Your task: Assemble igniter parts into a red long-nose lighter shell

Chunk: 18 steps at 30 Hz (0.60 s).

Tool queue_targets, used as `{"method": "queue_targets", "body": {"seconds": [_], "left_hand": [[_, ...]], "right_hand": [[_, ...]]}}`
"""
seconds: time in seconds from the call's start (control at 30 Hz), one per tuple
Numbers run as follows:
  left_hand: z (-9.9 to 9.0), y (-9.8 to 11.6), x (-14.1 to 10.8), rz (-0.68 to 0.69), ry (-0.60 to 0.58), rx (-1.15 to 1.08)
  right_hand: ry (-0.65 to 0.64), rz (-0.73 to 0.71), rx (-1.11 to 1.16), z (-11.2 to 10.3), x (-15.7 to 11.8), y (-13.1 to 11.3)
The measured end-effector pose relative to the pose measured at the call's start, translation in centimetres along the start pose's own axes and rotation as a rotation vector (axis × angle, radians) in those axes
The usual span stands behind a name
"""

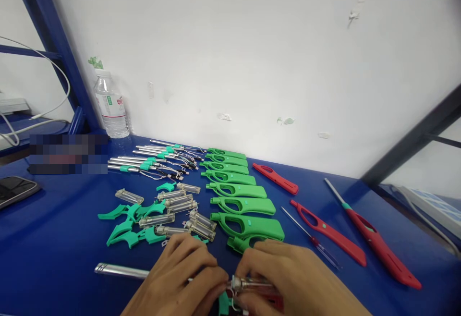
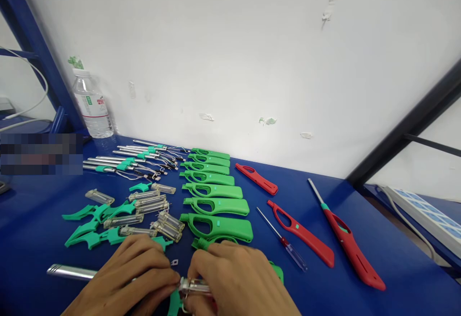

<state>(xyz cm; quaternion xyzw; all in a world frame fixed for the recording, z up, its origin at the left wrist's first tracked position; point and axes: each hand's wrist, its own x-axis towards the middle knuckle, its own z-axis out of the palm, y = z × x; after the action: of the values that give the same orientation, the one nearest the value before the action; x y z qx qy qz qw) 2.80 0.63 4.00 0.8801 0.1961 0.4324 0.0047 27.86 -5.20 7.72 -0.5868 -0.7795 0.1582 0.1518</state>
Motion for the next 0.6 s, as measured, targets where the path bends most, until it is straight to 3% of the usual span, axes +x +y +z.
{"method": "queue_targets", "body": {"seconds": [0.13,0.27,0.43,0.6], "left_hand": [[0.4,0.7,2.1,-0.006,0.024,0.025],[0.4,0.9,2.6,-0.008,0.019,0.023],[0.2,0.8,2.2,-0.009,0.02,0.025],[-0.3,0.3,0.2,-0.023,0.005,-0.021]], "right_hand": [[-0.097,0.016,0.081,-1.5,-1.1,0.4],[-0.077,0.006,0.043,-2.5,-1.4,0.3],[-0.047,-0.025,0.051,-1.0,-1.4,0.8],[0.038,-0.043,-0.061,0.2,-0.6,0.3]]}}
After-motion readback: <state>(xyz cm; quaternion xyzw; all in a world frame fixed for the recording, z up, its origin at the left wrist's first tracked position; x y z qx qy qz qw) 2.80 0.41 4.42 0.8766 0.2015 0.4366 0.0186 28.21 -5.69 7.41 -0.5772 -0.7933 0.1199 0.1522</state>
